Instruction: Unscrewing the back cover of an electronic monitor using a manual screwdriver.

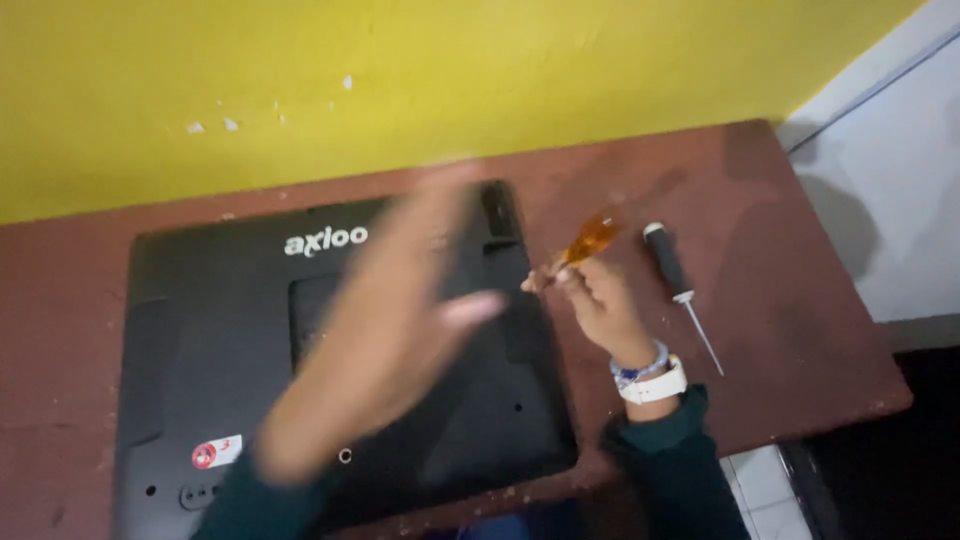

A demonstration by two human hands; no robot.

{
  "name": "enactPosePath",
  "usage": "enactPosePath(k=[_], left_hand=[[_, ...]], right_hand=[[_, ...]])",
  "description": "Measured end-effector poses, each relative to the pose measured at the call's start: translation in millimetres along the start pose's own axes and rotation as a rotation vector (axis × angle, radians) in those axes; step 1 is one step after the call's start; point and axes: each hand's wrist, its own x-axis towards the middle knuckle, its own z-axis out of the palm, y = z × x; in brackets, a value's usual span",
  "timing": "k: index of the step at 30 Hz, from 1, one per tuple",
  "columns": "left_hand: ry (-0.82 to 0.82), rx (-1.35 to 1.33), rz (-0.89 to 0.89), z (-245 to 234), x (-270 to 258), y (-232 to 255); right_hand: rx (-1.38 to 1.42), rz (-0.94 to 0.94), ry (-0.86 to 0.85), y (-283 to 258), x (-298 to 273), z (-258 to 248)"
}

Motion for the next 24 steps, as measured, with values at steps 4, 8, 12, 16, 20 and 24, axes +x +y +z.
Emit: enactPosePath(k=[4, 8, 12, 16, 20, 24], left_hand=[[-0.261, -0.444, 0.355, 39.6, 72.2, 29.5], [-0.253, -0.593, 0.287, 69.0, 73.9, 22.0], [-0.025, -0.449, 0.153, 111.9, 66.9, 9.2], [0.164, -0.386, 0.167, 131.4, 60.6, 12.1], [0.334, -0.349, 0.191, 152.7, 62.1, -3.3], [0.166, -0.556, 0.197, 129.3, 62.5, -1.0]], right_hand=[[0.122, 0.012, 0.073, 2.5, 6.1, 2.5], [0.051, 0.029, 0.119, -7.0, 8.5, 3.6], [0.058, 0.047, 0.23, 8.6, -0.4, 8.4], [-0.012, 0.003, 0.363, 8.5, -2.2, 18.6], [-0.032, 0.013, 0.371, 48.8, -25.1, 30.2], [-0.06, 0.026, 0.36, 89.9, -37.2, 38.4]])
